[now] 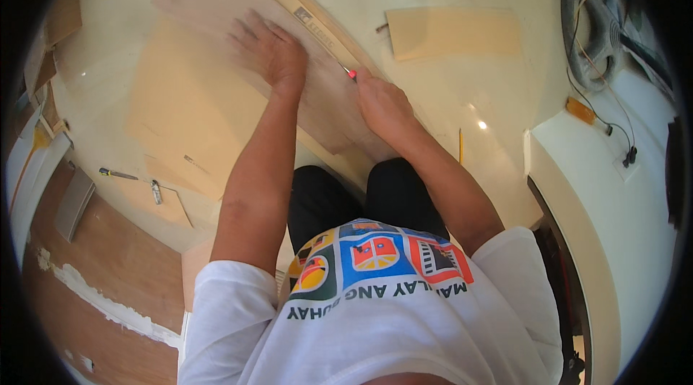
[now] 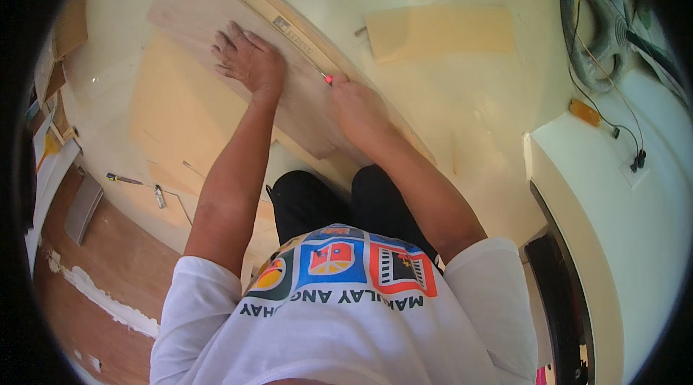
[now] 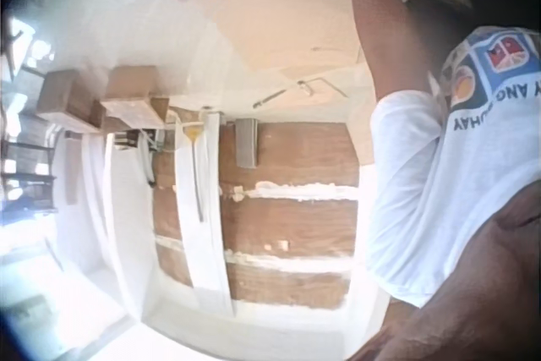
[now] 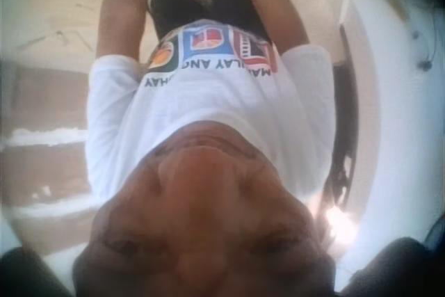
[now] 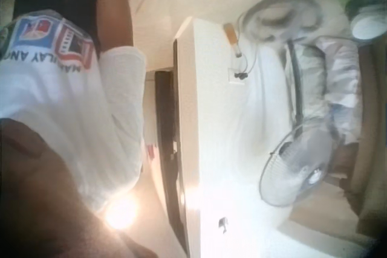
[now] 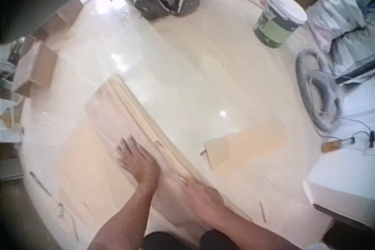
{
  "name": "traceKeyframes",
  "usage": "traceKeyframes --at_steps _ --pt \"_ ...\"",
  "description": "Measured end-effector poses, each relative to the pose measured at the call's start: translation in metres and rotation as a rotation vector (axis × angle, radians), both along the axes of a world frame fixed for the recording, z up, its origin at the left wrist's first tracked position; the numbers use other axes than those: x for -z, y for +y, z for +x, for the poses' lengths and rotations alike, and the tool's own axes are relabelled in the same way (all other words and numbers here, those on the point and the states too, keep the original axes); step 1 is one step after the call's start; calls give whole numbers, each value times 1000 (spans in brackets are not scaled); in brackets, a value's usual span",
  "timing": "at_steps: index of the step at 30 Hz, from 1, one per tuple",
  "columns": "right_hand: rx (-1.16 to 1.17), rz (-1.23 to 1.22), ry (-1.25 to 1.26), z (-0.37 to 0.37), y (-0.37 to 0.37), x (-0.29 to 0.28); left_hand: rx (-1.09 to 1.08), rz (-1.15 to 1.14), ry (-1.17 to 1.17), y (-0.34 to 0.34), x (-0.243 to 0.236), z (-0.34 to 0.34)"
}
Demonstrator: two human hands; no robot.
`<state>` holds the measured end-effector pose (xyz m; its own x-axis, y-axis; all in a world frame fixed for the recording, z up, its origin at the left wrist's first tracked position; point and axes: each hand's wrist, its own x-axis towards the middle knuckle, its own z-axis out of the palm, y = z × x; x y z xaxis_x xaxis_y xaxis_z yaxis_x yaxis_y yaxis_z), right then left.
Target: The person measures and marks a large piece of cardboard with a tape measure and pencil, then uses a utility knife to cut along the marked lines. The person repeats this process on multiple pieces of cardboard, separating them into smaller sections.
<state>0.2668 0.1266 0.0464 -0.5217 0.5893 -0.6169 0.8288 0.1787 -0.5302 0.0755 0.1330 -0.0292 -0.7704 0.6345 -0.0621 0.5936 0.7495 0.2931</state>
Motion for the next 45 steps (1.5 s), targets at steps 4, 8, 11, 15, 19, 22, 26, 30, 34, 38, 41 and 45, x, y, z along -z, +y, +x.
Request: traceKeyframes --at_steps 4,8,11,15,19,22,26,30,34,38,41,45 --pt "46 -19 -35 41 -31 -5 -9 -13 27 1 9 -2" --pt "49 -65 -139 72 -50 -8 -4 -6 18 1 5 -3" --pt "-5 -153 -205 67 -26 -33 -3 11 30 0 8 -7" --pt "110 -123 -37 -7 43 -46 -39 -45 -2 -3 0 -7" --pt "245 68 159 -92 72 21 -38 -39 -44 3 2 -1" --pt "159 140 181 -121 86 34 -25 -42 -44 2 3 -3" --pt "47 146 155 -133 94 24 -26 1 -51 -4 4 -5" --pt "-46 199 118 -118 89 26 -23 -8 -57 -3 5 -5" --pt "-30 87 32 -60 46 16 -51 6 -83 0 1 -1" --pt "51 13 -48 8 -11 4 -13 1 5 -2 4 1" --pt "51 84 -13 16 -27 2 23 11 -20 -3 -6 6" --pt "-45 160 -18 18 -11 4 90 -88 2 -61 10 74"
